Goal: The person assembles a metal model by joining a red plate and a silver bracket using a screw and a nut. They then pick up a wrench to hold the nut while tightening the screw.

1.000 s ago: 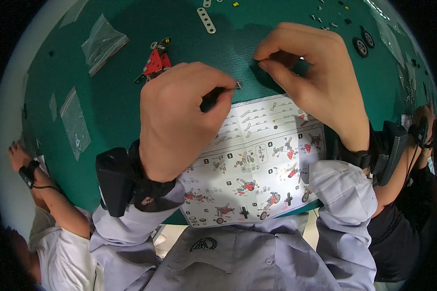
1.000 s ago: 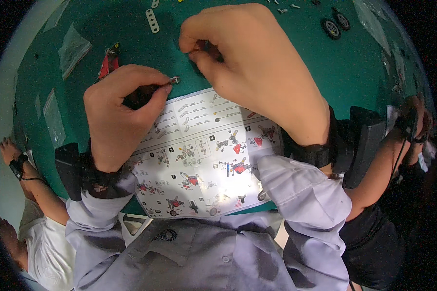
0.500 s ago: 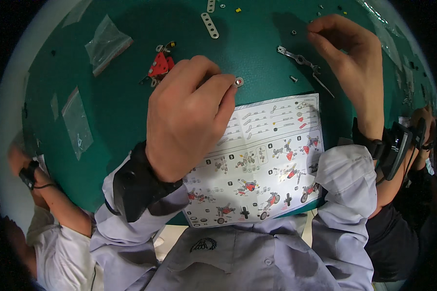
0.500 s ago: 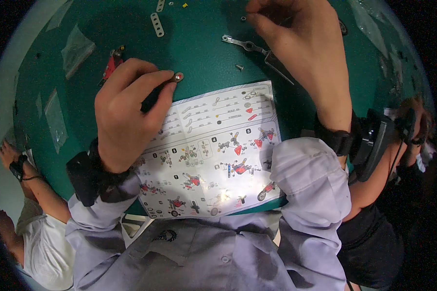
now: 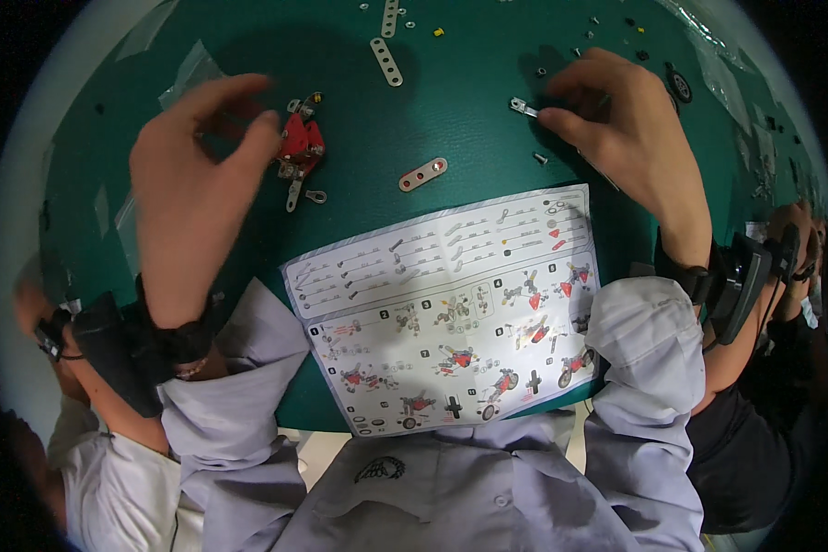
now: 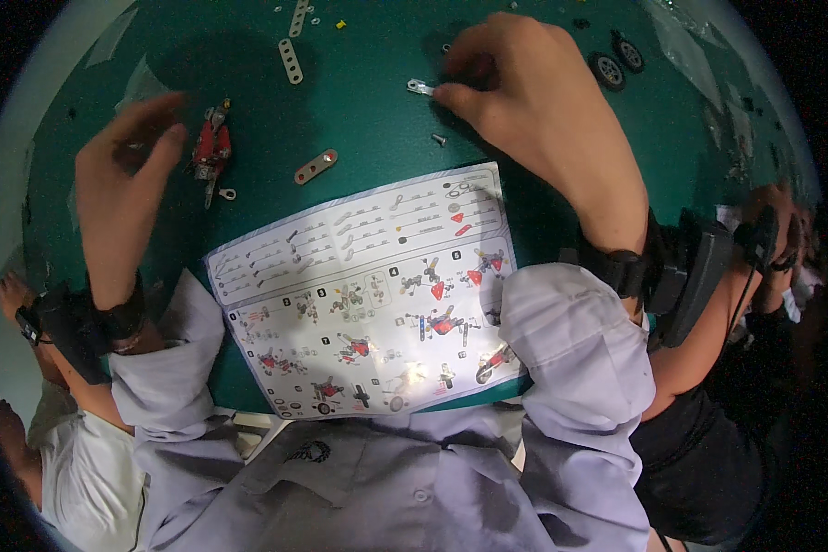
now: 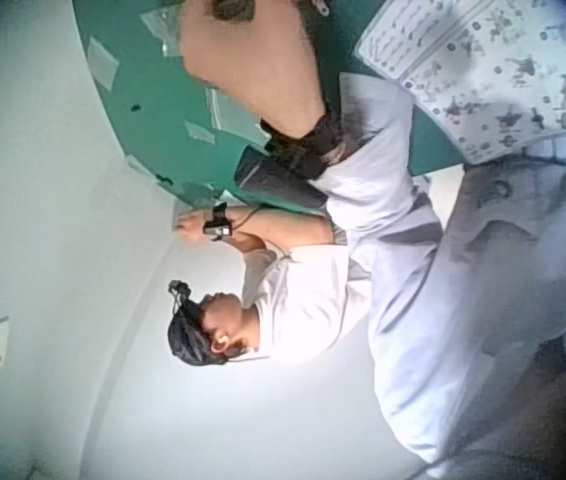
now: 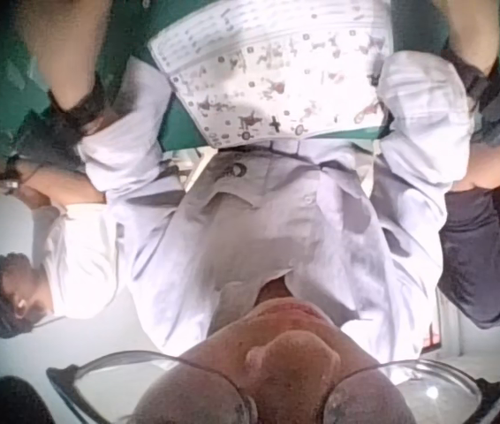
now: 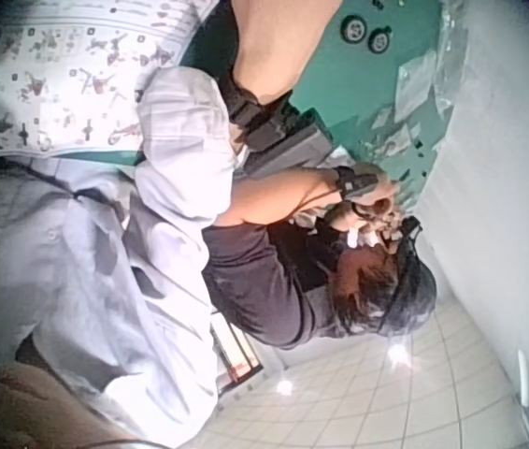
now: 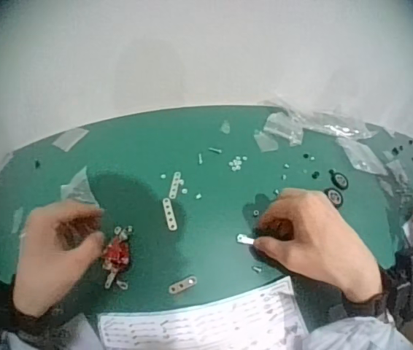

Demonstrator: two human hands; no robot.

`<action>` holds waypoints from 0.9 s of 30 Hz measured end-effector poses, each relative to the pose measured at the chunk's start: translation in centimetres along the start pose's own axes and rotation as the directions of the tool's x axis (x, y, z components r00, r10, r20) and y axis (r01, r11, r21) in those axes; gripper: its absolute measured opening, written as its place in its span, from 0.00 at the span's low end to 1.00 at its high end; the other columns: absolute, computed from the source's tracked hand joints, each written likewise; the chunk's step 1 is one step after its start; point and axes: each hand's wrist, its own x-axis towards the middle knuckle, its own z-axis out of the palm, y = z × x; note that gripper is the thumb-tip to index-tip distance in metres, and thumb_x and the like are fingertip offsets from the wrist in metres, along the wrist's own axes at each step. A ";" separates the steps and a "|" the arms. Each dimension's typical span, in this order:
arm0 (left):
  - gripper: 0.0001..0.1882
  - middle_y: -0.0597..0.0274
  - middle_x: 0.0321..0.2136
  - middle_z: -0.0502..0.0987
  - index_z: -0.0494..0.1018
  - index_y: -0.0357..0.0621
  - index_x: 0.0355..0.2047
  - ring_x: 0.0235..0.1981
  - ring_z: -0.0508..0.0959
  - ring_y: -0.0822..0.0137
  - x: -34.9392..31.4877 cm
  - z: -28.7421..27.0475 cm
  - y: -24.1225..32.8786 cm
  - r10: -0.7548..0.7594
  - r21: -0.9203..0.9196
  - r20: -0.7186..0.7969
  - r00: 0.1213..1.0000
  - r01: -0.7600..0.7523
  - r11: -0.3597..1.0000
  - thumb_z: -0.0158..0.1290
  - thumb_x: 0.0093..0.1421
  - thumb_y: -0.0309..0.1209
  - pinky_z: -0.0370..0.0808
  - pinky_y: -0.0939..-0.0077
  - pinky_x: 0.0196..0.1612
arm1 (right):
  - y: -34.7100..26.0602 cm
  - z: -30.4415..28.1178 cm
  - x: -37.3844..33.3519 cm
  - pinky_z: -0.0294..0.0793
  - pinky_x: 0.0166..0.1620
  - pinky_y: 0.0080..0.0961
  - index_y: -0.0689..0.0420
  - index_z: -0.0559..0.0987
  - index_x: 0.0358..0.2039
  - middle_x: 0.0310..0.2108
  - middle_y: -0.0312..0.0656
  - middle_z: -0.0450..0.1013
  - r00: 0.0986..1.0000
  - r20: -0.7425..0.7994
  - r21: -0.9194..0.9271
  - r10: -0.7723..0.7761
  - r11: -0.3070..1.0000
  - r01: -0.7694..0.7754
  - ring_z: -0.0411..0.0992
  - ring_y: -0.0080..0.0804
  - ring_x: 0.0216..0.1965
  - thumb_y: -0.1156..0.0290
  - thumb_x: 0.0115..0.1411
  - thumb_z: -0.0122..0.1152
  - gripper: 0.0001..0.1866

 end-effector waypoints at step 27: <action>0.18 0.61 0.29 0.77 0.74 0.37 0.37 0.29 0.75 0.73 0.0 0.8 0.4 -0.032 -0.107 0.341 0.939 0.073 0.992 0.60 0.51 0.37 0.70 0.82 0.31 | -0.2 -1.1 -0.3 0.71 0.35 0.25 0.64 0.77 0.30 0.29 0.44 0.73 0.982 0.159 0.025 0.106 0.993 -0.111 0.72 0.31 0.30 0.73 0.46 0.63 0.11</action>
